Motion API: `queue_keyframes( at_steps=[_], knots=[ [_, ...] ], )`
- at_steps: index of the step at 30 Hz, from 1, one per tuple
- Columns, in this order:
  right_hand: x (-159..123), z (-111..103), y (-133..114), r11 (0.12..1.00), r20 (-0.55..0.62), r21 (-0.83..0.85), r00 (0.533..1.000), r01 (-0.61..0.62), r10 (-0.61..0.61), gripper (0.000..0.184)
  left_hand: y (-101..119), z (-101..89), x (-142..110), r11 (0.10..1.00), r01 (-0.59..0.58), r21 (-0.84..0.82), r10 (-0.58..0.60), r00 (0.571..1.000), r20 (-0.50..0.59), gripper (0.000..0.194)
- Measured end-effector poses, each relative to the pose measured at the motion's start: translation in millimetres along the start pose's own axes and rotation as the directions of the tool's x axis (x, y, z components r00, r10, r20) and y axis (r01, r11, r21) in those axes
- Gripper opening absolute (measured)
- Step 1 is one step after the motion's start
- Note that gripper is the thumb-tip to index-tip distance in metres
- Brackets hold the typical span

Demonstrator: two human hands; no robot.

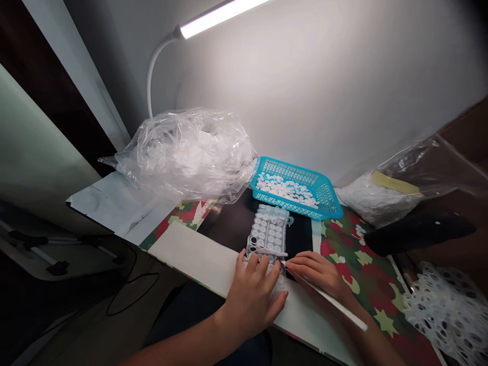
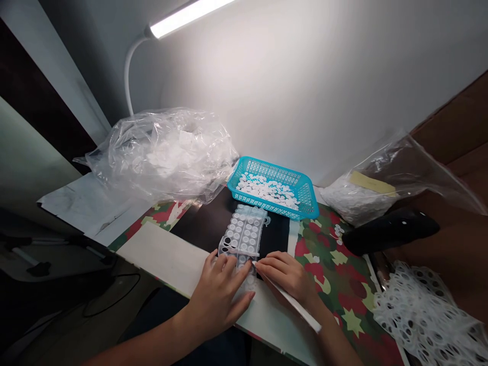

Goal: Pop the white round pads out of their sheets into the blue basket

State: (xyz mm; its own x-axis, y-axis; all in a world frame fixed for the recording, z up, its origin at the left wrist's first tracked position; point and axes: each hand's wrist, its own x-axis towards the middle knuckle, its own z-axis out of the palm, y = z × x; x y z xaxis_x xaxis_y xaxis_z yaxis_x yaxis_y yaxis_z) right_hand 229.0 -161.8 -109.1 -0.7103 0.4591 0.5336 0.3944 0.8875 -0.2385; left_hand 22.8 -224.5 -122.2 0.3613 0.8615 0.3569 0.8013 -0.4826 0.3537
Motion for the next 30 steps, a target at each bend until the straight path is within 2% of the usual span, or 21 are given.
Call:
queue_keyframes(
  at_steps=[10,16,20,25,30],
  knots=[
    [-1.4,4.5,1.0,0.997,-0.036,-0.08,0.999,-0.005,0.002,0.022,0.8,0.8,-0.1,1.0,-0.003,0.0,0.003,1.0,0.017,0.046],
    [-1.2,0.5,2.0,0.996,0.015,-0.083,1.0,0.026,-0.025,0.021,0.9,-0.6,0.4,1.0,-0.001,-0.006,0.001,1.0,0.016,0.044],
    [0.3,-1.4,-4.8,0.969,0.058,-0.229,0.995,0.091,-0.08,0.024,0.3,-0.5,0.1,1.0,-0.009,0.002,0.009,1.0,0.003,0.043],
    [7.2,2.6,-10.3,0.876,0.108,-0.47,0.992,0.109,-0.065,0.024,0.3,-1.5,2.1,1.0,-0.014,0.019,0.013,0.999,0.031,0.043],
    [14.5,5.5,-3.1,0.86,0.062,-0.502,0.996,0.088,-0.066,0.022,0.2,-3.0,-0.2,0.999,-0.018,0.038,0.017,0.999,0.045,0.046]
  ],
)
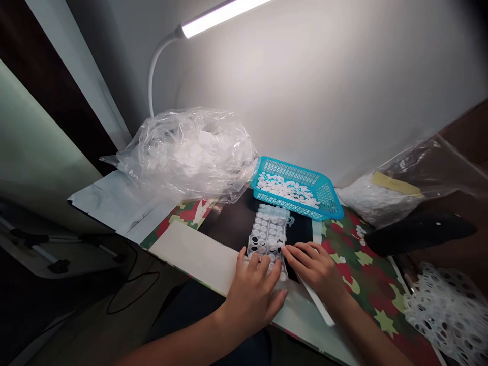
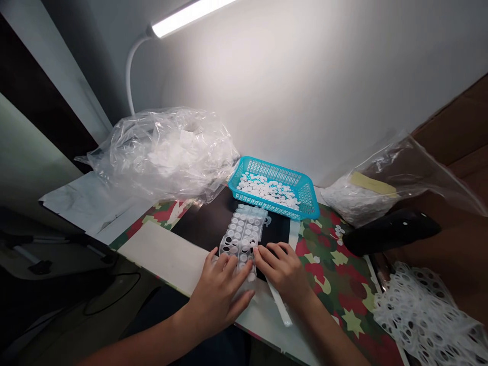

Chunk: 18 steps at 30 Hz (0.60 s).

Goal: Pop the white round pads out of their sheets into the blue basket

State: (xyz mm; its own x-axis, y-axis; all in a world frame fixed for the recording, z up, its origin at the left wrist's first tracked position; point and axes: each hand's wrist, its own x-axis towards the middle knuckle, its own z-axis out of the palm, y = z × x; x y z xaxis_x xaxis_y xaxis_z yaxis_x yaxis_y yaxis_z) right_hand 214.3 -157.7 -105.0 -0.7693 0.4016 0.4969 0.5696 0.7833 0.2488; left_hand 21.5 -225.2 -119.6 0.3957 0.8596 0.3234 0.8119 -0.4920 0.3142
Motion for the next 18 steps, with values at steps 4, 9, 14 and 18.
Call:
queue_keyframes(
  at_steps=[4,9,14,18],
  knots=[
    [-5.6,4.8,4.1,0.985,-0.044,0.156,0.996,-0.068,0.076,0.021,-2.3,-0.9,-9.4,1.0,-0.015,0.023,0.015,1.0,-0.007,0.049],
    [-8.6,0.4,1.5,0.896,-0.053,0.403,0.972,-0.188,0.228,0.015,-8.1,-2.6,-8.6,1.0,-0.003,0.002,0.003,1.0,-0.015,0.049],
    [-8.3,-7.3,-0.7,0.811,-0.039,0.533,0.951,-0.239,0.306,0.013,-12.3,-3.3,3.5,1.0,0.005,-0.029,-0.005,1.0,-0.004,0.051],
    [-8.3,-7.6,-0.1,0.824,-0.05,0.539,0.97,-0.174,0.237,0.014,-8.5,-4.9,2.1,1.0,-0.026,-0.015,0.026,1.0,0.009,0.054]
  ],
)
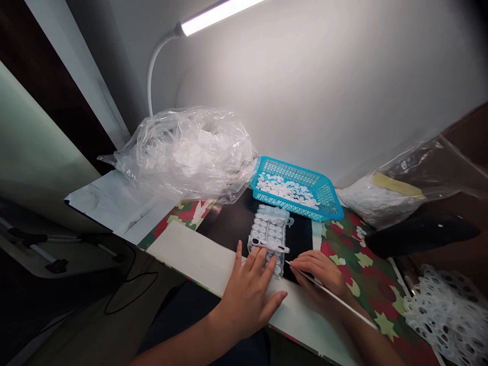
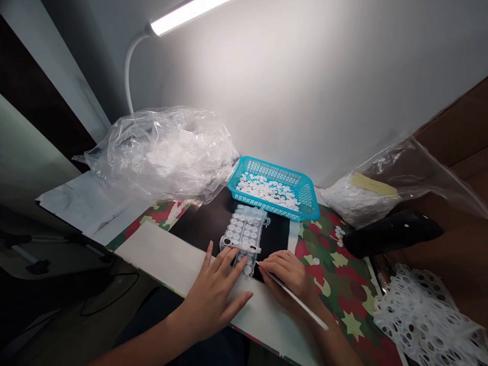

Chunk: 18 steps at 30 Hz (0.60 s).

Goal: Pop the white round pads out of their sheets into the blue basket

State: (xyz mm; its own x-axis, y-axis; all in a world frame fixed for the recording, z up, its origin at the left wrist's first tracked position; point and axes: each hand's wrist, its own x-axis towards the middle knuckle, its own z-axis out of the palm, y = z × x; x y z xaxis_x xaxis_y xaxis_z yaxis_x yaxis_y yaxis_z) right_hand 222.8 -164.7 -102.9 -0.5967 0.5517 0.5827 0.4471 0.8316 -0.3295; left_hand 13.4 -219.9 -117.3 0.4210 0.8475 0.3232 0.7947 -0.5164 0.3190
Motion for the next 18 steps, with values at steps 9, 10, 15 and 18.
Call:
queue_keyframes(
  at_steps=[9,10,15,18],
  knots=[
    [-5.6,1.0,12.0,0.985,0.115,-0.095,0.985,0.141,-0.13,0.021,8.1,4.3,-6.8,0.991,-0.131,-0.018,0.131,0.991,0.031,0.055],
    [-6.1,0.6,13.0,0.983,0.126,-0.104,0.982,0.153,-0.139,0.022,7.7,4.9,-7.0,0.992,-0.127,-0.025,0.128,0.991,0.035,0.055],
    [-4.7,-0.5,8.0,0.959,0.15,-0.179,0.969,0.22,-0.195,0.024,6.6,6.0,-7.8,0.991,-0.109,-0.075,0.112,0.993,0.039,0.053],
    [-3.3,1.3,0.6,0.913,0.201,-0.33,0.963,0.242,-0.182,0.023,6.2,6.8,-7.5,0.988,-0.102,-0.116,0.107,0.993,0.04,0.053]
  ],
)
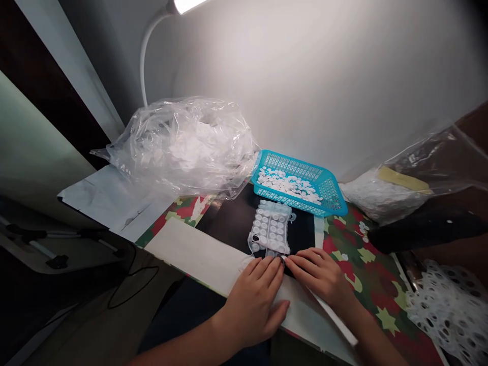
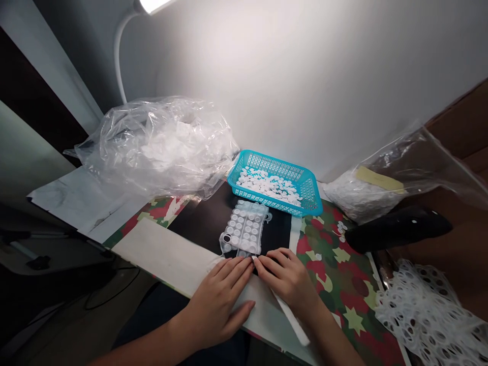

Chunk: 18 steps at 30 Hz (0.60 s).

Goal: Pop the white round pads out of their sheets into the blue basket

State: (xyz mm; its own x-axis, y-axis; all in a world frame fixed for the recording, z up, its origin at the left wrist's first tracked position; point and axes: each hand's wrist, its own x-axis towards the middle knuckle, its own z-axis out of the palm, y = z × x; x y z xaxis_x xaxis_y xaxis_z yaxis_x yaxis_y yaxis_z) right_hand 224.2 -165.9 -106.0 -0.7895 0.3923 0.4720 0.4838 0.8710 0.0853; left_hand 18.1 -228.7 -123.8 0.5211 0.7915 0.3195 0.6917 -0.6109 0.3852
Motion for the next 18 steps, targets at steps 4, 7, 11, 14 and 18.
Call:
queue_keyframes(
  at_steps=[4,7,11,14,18],
  knots=[
    [5.2,2.1,-4.5,0.986,0.039,-0.162,0.999,-0.026,0.033,0.022,-1.0,1.1,0.7,1.0,-0.001,-0.023,0.001,1.0,-0.003,0.054],
    [9.6,5.5,-3.3,0.978,0.019,-0.202,0.998,-0.051,0.056,0.023,-1.5,0.4,0.9,0.999,0.001,-0.033,-0.001,1.0,0.003,0.054],
    [11.5,6.4,-2.3,0.991,-0.059,-0.047,0.991,-0.121,0.118,0.019,-2.3,-2.1,0.7,0.999,0.004,-0.037,-0.003,1.0,0.02,0.055],
    [9.6,-0.2,-3.2,0.939,-0.074,0.225,0.956,-0.26,0.282,0.012,-2.4,-3.5,0.5,1.0,-0.009,-0.021,0.01,1.0,0.017,0.055],
    [5.1,-9.5,-3.0,0.843,-0.075,0.44,0.924,-0.308,0.376,0.014,-2.7,-2.8,0.2,1.0,-0.021,0.02,0.021,1.0,-0.007,0.057]
  ],
)
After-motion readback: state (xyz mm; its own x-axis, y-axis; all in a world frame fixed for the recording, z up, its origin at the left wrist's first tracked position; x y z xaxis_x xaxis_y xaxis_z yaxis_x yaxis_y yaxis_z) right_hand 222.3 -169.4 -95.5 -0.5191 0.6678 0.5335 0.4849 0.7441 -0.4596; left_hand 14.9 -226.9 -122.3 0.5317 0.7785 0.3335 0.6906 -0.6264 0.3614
